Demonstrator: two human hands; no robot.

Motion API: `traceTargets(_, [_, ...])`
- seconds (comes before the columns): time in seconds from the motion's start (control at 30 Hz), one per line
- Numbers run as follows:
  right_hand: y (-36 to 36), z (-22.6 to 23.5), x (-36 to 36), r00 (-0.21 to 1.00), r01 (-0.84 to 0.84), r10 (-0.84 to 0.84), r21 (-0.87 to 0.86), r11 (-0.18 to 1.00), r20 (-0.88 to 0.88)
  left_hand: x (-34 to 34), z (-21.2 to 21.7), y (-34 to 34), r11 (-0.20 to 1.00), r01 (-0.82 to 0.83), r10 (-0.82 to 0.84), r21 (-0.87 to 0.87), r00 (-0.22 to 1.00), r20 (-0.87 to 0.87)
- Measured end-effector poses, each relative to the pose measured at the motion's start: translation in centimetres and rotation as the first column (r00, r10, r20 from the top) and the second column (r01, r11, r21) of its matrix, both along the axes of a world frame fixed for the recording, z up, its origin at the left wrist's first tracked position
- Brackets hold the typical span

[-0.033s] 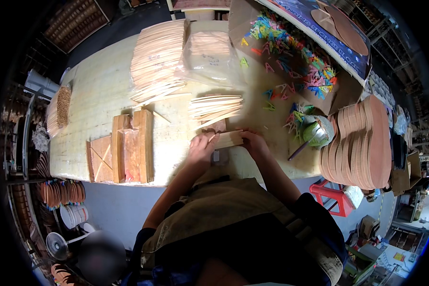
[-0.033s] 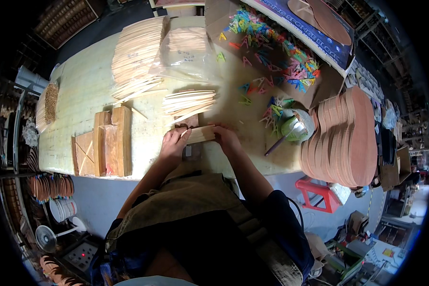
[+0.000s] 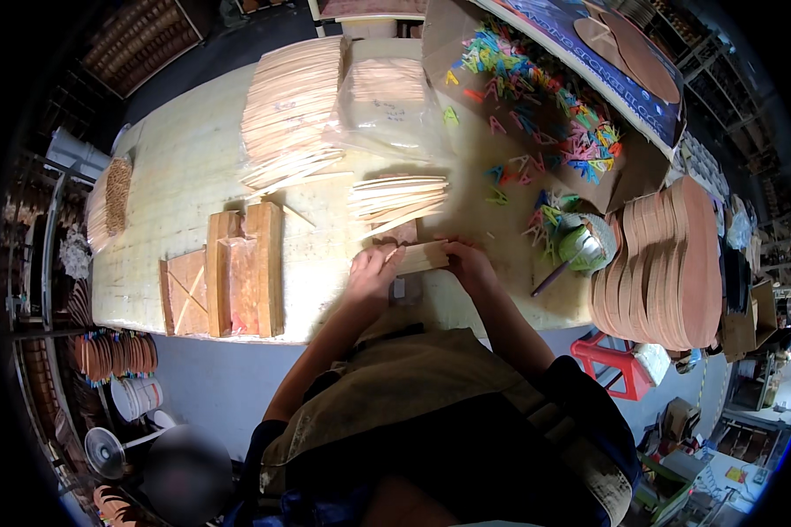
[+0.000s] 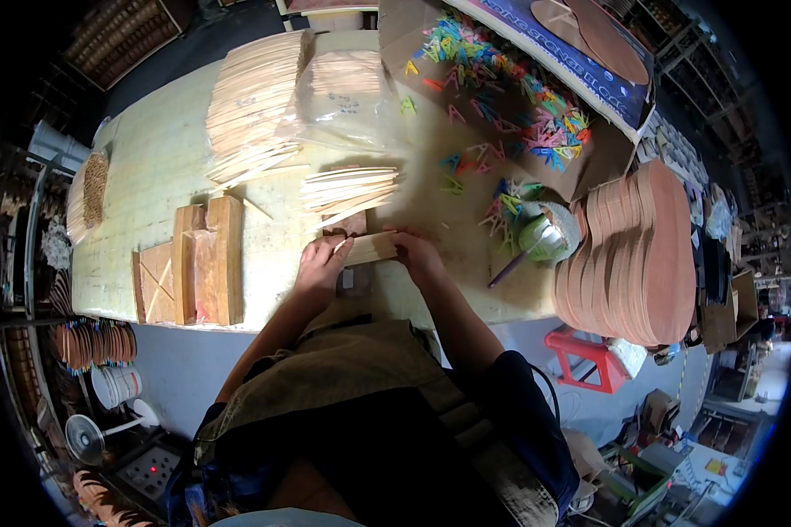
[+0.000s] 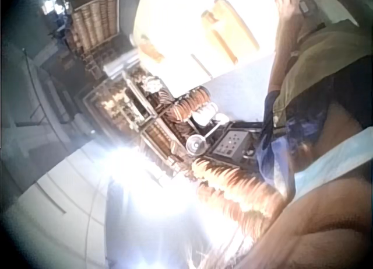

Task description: The person organizes and stacks wooden sticks on a workbench, arranging them into neat piles. They then pick up a flat wooden board and apply a substance from a small container using a brush, coating the surface of the board.

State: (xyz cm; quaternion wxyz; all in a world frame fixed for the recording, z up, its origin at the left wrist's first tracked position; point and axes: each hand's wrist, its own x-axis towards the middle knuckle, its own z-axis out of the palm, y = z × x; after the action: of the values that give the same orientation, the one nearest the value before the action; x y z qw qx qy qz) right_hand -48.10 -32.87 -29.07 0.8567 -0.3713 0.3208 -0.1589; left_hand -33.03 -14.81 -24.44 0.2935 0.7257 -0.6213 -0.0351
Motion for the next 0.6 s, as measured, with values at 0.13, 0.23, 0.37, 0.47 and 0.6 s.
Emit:
traceTargets(0.13, [-0.6, 0.2, 0.8, 0.999, 0.013, -0.013, 0.002, 1.000, -0.041, 0.0, 0.0, -0.1, 1.000, -0.016, 0.016, 0.015, 1.000, 0.004])
traceTargets(0.23, [-1.7, 0.0, 1.9, 0.995, 0.085, -0.084, 0.025, 0.996, -0.054, 0.1, -0.2, 0.0, 1.000, -0.024, 0.023, 0.018, 1.000, 0.021])
traceTargets(0.37, [-2.4, 2.5, 3.8, 0.945, 0.220, -0.258, -0.196, 0.956, -0.199, 0.2, -0.7, 0.1, 1.000, -0.021, 0.021, 0.018, 1.000, 0.006])
traceTargets(0.47, [-3.2, 4.0, 4.9, 0.902, 0.152, -0.284, -0.376, 0.914, -0.327, 0.1, -0.4, 0.0, 0.999, -0.029, 0.029, 0.022, 1.000, 0.000])
traceTargets(0.6, [-3.9, 1.3, 5.7, 0.925, 0.193, -0.327, -0.504, 0.842, -0.192, 0.2, -0.3, -0.1, 1.000, -0.015, 0.014, 0.021, 1.000, 0.006])
